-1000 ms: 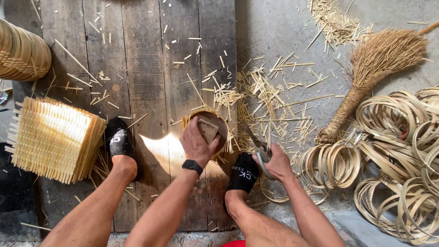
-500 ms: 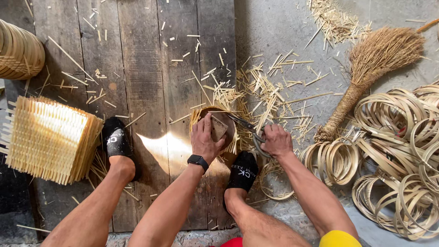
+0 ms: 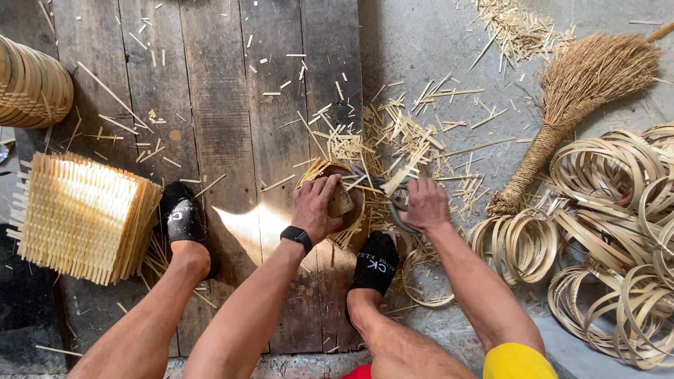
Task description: The person sits on the floor and repeatedly cuts circular bamboo mats using a perforated template and shears. They place a bamboo ring on the mat, trim the excess, and stack the finished pieces.
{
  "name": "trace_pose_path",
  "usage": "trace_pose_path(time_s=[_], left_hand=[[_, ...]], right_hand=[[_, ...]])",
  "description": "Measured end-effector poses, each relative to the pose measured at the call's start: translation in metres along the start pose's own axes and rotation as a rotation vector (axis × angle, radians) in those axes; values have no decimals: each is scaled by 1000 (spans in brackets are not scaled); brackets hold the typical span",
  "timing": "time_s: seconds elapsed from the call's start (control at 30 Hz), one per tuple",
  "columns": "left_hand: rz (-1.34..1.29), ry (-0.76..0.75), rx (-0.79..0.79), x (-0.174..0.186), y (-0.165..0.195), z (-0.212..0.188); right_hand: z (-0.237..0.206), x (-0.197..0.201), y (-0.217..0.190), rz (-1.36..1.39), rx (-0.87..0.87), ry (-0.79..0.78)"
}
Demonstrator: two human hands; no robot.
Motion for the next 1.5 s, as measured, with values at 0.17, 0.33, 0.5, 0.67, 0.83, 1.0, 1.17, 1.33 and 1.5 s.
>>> trace_pose_path(time_s=[0.17, 0.33, 0.5, 0.67, 0.83, 1.0, 1.17, 1.33, 1.5], left_hand=[[75, -88, -31, 1, 0, 5], [8, 176, 194, 6, 10, -14], [-24, 173, 176, -7, 21, -13], [-29, 102, 89, 2, 16, -6], [-82, 69, 15, 7, 16, -6], [-70, -18, -109, 1, 11, -3], [35, -130, -90, -6, 7, -3], [-40, 287, 284, 1, 13, -20], [-104, 230, 243, -11, 26, -19]], right_hand=[[12, -17, -14, -107, -37, -60], [-1, -9, 17, -11, -34, -45], [-1, 6, -5, 17, 28, 214], [5, -30, 12, -47, -143, -228], [0, -10, 22, 70, -112, -145], [10, -8, -4, -33, -44, -126], [6, -34, 10, -20, -97, -284], [-2, -30, 27, -15, -61, -260], [8, 0, -2, -41, -11, -48]])
Point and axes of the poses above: each hand's wrist, its own z-axis towards the middle knuckle, its own x-axis out of the back of the hand, y = z × x, the point moved 7 cm from there along z, towards the middle knuckle, and after that the axes turned 10 degrees about -x, right-handed, at the moved point
